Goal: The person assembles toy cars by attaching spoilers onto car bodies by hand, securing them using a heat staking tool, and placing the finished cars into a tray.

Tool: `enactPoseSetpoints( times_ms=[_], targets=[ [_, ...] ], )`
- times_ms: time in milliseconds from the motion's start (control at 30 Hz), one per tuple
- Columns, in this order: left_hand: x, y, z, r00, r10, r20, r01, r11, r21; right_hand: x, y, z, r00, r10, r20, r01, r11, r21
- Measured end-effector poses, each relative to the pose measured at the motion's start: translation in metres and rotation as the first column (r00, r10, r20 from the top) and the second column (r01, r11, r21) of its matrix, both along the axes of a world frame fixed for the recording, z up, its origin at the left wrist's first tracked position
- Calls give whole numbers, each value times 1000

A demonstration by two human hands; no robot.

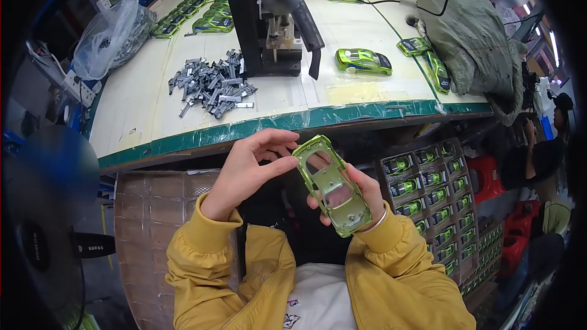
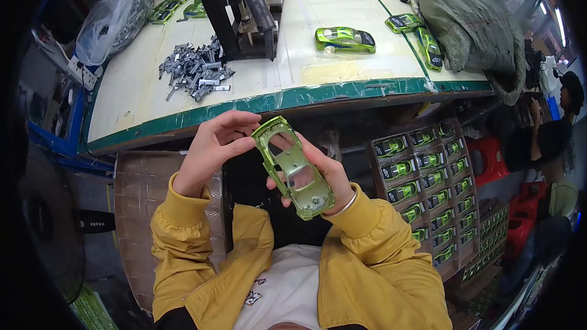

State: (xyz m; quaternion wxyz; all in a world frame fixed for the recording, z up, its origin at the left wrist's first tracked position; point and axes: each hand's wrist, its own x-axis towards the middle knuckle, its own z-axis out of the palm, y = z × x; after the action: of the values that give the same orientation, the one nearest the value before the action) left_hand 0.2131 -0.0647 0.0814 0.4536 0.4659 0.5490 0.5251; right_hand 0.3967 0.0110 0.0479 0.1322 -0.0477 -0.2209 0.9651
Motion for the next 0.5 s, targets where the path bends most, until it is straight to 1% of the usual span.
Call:
enactPoseSetpoints(
  times_ms=[33,167,267,333,400,467,500],
  targets=[
    [1,0,1,999,12,44,-11,999,-33,0,-1,-1,1000,2,-11,-2,999,-33],
    [1,1,1,998,5,61,-2,998,-59,0,-2,0,1000,-2,-29,-1,994,-105],
    [0,2,-2,997,-34,74,40,996,-83,0,-3,0,1000,3,-15,-5,990,-138],
    [2,2,-3,988,-34,150,51,992,-113,0,-4,-1,1000,1,-30,-5,990,-140],
    [3,2,-5,986,-27,166,44,994,-105,-1,-4,-2,999,-1,-48,-5,991,-137],
    [3,3,-10,984,-20,179,37,995,-91,-2,-3,-6,998,18,-68,-30,982,-187],
    [0,3,-15,994,2,111,2,999,-36,-1,-2,-7,997,17,-74,-29,984,-177]
  ],
)
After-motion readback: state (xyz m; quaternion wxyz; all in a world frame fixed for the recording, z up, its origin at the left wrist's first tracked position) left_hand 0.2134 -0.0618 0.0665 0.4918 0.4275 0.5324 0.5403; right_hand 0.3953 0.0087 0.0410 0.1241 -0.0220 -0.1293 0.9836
